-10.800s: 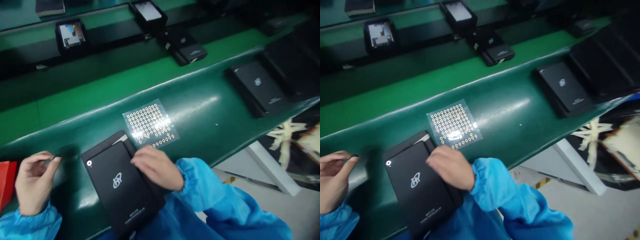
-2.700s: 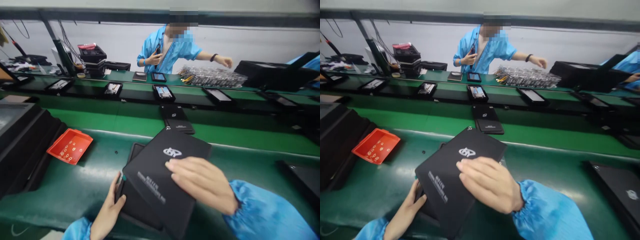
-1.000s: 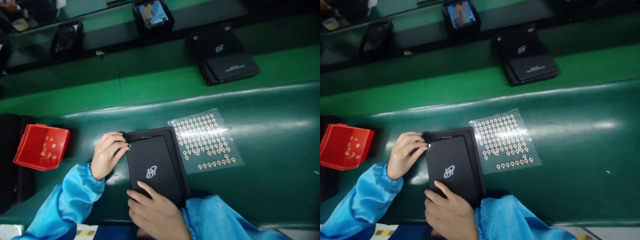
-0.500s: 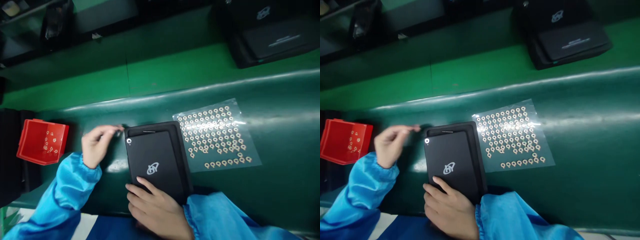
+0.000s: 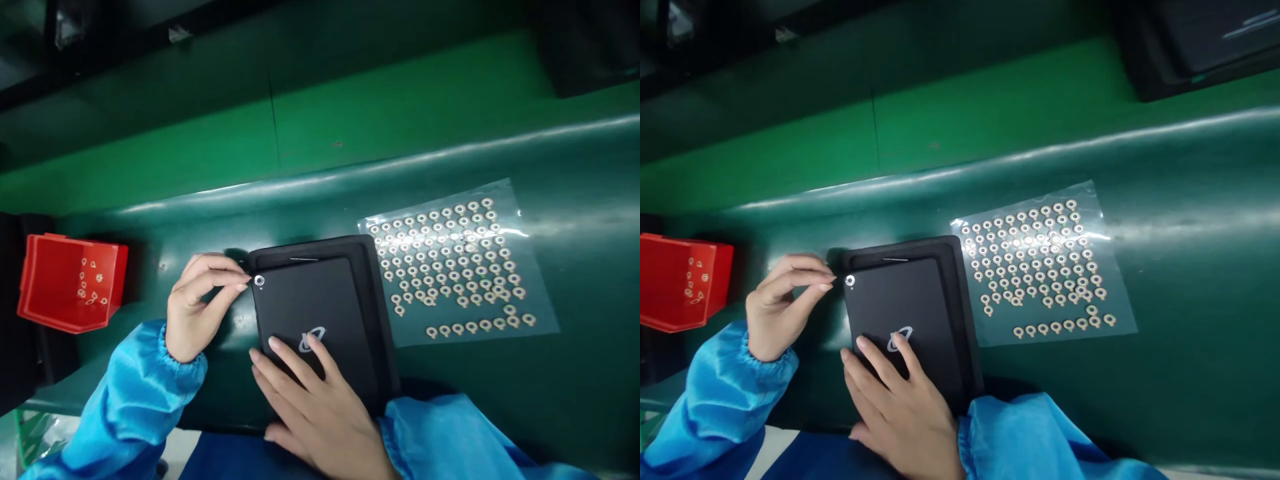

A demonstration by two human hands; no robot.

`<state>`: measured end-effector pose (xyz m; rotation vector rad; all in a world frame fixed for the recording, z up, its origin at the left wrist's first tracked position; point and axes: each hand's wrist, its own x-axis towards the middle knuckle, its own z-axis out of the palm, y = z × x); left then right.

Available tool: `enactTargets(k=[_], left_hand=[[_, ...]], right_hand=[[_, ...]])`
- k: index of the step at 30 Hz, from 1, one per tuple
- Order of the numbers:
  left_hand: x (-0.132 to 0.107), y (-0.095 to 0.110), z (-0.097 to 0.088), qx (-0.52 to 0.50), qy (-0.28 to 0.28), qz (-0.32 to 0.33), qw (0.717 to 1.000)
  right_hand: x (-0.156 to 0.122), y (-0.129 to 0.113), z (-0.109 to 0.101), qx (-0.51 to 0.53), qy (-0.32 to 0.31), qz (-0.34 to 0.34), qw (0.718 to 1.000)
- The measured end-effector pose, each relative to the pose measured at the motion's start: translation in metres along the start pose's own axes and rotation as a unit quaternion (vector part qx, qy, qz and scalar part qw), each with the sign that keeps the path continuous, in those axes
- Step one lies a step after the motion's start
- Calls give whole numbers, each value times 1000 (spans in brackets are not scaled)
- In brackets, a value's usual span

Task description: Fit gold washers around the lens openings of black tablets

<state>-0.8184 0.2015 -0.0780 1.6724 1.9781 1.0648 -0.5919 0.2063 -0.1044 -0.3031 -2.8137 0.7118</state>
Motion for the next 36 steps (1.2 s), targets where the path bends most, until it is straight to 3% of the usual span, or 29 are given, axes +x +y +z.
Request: enactTargets(k=[3, 6, 10, 13, 17, 19, 22, 24, 29, 36], left_hand=[[1, -2, 7, -1, 12, 14, 1000], [5, -7, 16, -34, -35, 17, 999], [15, -17, 22, -50, -79, -17, 995], [18, -24, 21, -11, -81, 6, 997], [16, -31, 22, 9, -69, 34, 997], [14, -31, 23, 4, -45, 45, 998], [11, -25, 21, 11, 50, 52, 997], [8, -17, 19, 19, 80, 49, 995], [6, 0, 19, 37, 10, 55, 998], [14, 2, 20, 136, -42, 91, 986]], right_hand=[[3, -3, -2, 4, 6, 34, 999], [7, -4, -6, 3, 9, 49, 999], [13, 0, -16, -1, -10, 35, 999], [18, 9, -24, -2, -8, 7, 1000], [15, 25, -27, -23, 13, 79, 997], [10, 30, -24, -26, 10, 106, 994], [2, 31, -18, -19, -10, 100, 995], [-1, 29, -15, -13, -17, 97, 995], [-2, 28, -15, -1, -7, 101, 995], [0, 30, -16, -2, -1, 97, 995]])
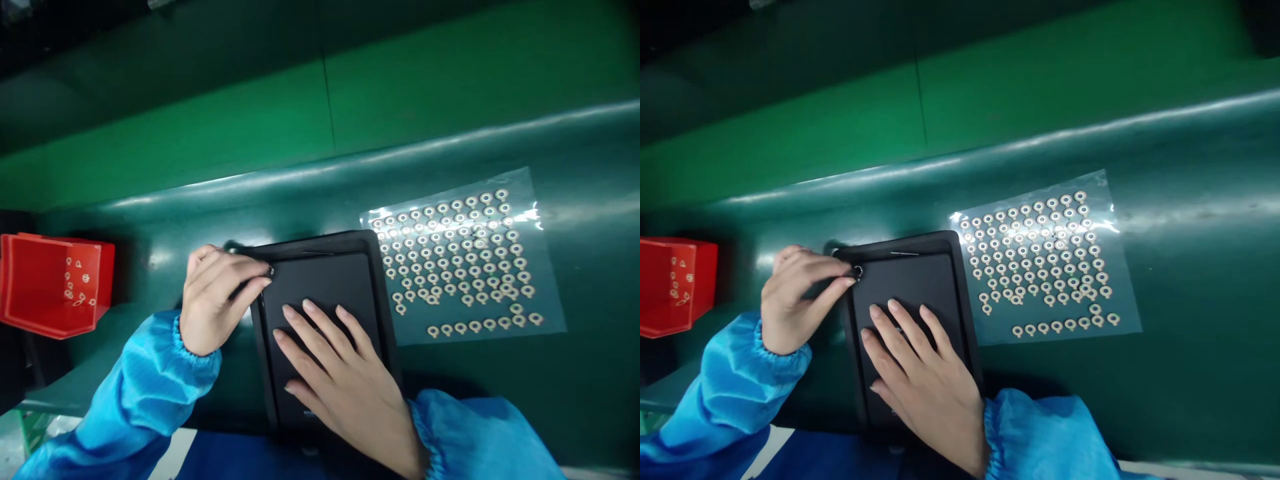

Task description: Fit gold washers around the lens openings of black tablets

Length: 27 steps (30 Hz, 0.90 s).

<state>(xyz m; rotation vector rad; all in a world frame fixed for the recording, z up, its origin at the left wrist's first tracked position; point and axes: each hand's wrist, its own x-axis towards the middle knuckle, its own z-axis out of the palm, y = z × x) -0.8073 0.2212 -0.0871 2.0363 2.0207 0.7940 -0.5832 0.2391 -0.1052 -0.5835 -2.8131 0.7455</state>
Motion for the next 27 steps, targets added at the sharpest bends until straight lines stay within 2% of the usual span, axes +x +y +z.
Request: enactTargets(k=[4, 9, 12, 17, 22, 24, 27], left_hand=[[5, 0, -2, 85, -1, 39, 996], [-7, 1, 10, 69, 17, 28, 997], [-16, 0, 15, 75, -1, 14, 997], [0, -9, 7, 76, 10, 95, 992], [8, -11, 3, -38, 24, -20, 999], [4, -10, 5, -38, 22, -6, 999], [4, -11, 9, 13, 13, 48, 999]], right_hand=[[0, 0, 0, 3, -5, -2, 1000], [1, -1, -1, 13, 0, 5, 1000], [1, -1, -1, 10, -8, 3, 1000], [3, 2, -4, 2, -26, -4, 1000], [5, 3, -8, 9, -28, -3, 1000], [6, 1, -8, 11, -25, -5, 1000], [7, 1, -10, 19, -20, 2, 1000]])
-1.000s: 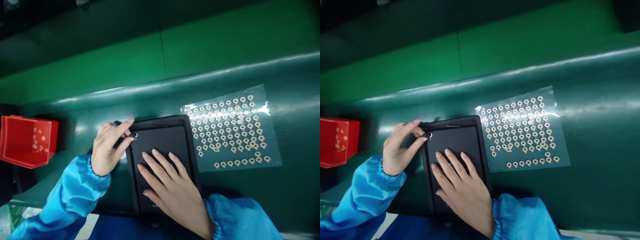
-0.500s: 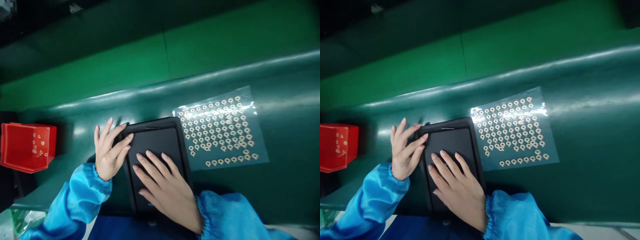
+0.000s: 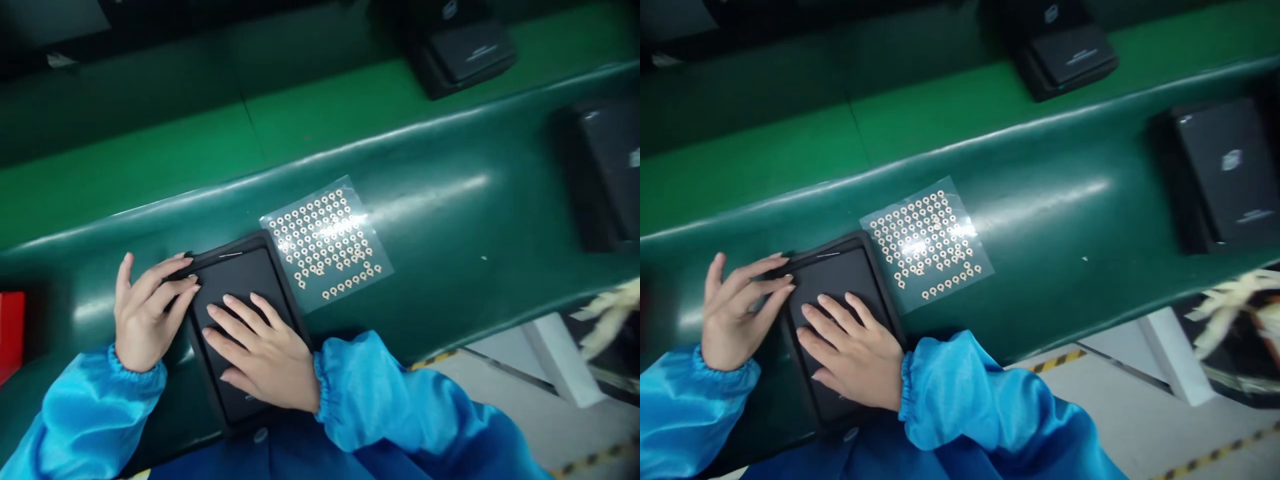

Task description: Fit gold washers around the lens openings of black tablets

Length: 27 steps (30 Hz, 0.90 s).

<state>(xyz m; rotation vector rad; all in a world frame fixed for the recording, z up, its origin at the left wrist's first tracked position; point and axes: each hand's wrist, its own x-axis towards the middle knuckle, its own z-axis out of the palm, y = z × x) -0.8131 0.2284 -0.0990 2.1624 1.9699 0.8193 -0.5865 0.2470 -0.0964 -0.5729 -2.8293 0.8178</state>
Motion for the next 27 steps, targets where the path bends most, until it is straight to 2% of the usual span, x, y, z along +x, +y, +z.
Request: enactTargets(k=[1, 3, 5, 7, 9, 11, 13, 15, 18, 22, 27], left_hand=[[2, -3, 0, -11, -3, -5, 1000], [9, -12, -1, -102, 16, -70, 992], [12, -23, -6, -204, 96, -171, 959], [7, -34, -13, -247, 180, -243, 920], [-5, -43, -19, -257, 198, -266, 908], [-22, -48, -24, -233, 179, -260, 920], [-37, -49, -27, -129, 151, -219, 955], [-50, -47, -28, -6, 108, -149, 983], [-60, -39, -28, 91, 52, -75, 992], [-68, -25, -27, 131, 77, -60, 987], [-74, -9, -29, 68, 107, -19, 992]], right_hand=[[-1, 3, -3, 10, -3, -6, 1000], [-5, 14, -14, 60, -2, -50, 997], [-12, 34, -29, 131, 42, -65, 988], [-23, 56, -43, 159, 132, -3, 978], [-34, 76, -49, 121, 196, 85, 969], [-43, 89, -46, 72, 204, 111, 970], [-47, 94, -37, 41, 197, 109, 973], [-49, 93, -28, 20, 199, 111, 973], [-46, 87, -22, -10, 188, 128, 974], [-37, 77, -28, -42, 151, 169, 973], [-30, 72, -34, -71, 132, 208, 967]])
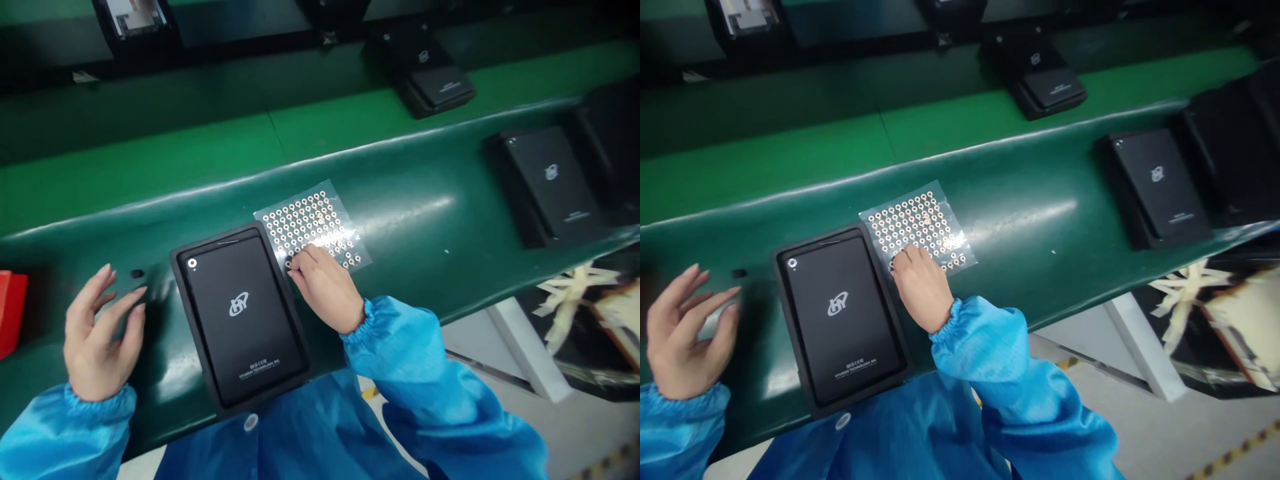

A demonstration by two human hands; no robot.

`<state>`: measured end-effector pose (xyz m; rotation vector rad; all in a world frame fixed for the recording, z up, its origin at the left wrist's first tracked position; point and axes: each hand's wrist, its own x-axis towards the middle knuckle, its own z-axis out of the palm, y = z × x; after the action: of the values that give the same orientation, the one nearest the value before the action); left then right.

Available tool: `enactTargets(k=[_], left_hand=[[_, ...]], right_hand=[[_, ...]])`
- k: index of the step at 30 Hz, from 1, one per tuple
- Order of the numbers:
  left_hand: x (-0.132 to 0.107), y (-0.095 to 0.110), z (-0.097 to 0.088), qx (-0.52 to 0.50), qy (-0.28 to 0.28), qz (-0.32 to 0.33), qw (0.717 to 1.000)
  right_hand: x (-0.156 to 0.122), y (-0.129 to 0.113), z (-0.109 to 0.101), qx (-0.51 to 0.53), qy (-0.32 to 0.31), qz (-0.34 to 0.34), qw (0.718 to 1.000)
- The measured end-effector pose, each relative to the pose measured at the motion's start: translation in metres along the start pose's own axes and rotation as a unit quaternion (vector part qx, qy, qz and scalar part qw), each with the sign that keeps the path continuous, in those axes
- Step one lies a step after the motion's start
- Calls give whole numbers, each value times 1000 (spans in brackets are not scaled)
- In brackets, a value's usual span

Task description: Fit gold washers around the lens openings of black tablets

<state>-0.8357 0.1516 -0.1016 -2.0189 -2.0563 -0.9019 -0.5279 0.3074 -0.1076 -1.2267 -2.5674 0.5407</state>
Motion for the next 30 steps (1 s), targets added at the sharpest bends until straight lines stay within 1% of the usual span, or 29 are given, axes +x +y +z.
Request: enactTargets(k=[2, 4, 6, 7, 8, 9, 10, 11, 12, 13, 14, 15, 16, 17, 18, 19, 21, 23, 25, 27, 29, 30], left_hand=[[-1, 6, -3, -14, 3, 5, 1000], [-1, 16, -7, -26, 3, -9, 1000], [0, 31, -11, -47, 12, -27, 998], [2, 42, -13, -68, 5, -36, 997], [5, 53, -14, -100, -16, -48, 994], [8, 65, -15, -145, -55, -66, 986], [13, 77, -14, -200, -111, -92, 969], [19, 88, -13, -263, -176, -129, 940], [25, 97, -11, -331, -243, -180, 894], [30, 104, -9, -397, -303, -235, 834], [36, 108, -7, -460, -350, -284, 765], [41, 109, -5, -513, -387, -322, 695], [44, 109, -4, -555, -413, -347, 633], [47, 107, -5, -586, -433, -359, 583], [48, 105, -5, -604, -449, -364, 549], [49, 103, -6, -615, -462, -365, 525], [47, 100, -9, -624, -481, -369, 494], [44, 98, -9, -631, -494, -368, 472], [40, 96, -8, -637, -508, -362, 453], [37, 94, -6, -642, -520, -357, 435], [36, 93, -5, -645, -523, -355, 430], [35, 93, -6, -645, -517, -359, 433]], right_hand=[[-2, 0, -2, 6, 5, -3, 1000], [-6, -3, -8, 24, 14, -17, 999], [-11, -11, -17, 89, 48, -41, 994], [-13, -17, -21, 138, 69, -55, 986], [-14, -25, -26, 192, 85, -70, 975], [-15, -33, -29, 241, 94, -85, 962], [-16, -41, -32, 279, 94, -102, 950], [-16, -49, -33, 299, 87, -119, 943], [-15, -56, -34, 308, 79, -140, 938], [-15, -61, -33, 309, 73, -166, 934], [-15, -64, -32, 302, 67, -198, 930], [-15, -65, -30, 290, 64, -234, 926], [-15, -65, -29, 275, 61, -273, 920], [-15, -65, -27, 261, 56, -313, 912], [-15, -64, -26, 250, 52, -347, 902], [-15, -64, -25, 245, 50, -375, 893], [-14, -67, -25, 249, 50, -405, 878], [-14, -74, -26, 273, 41, -387, 880], [-12, -82, -28, 306, 13, -348, 886], [-10, -88, -29, 336, -25, -319, 886], [-8, -89, -29, 356, -62, -307, 880], [-7, -88, -29, 360, -78, -310, 877]])
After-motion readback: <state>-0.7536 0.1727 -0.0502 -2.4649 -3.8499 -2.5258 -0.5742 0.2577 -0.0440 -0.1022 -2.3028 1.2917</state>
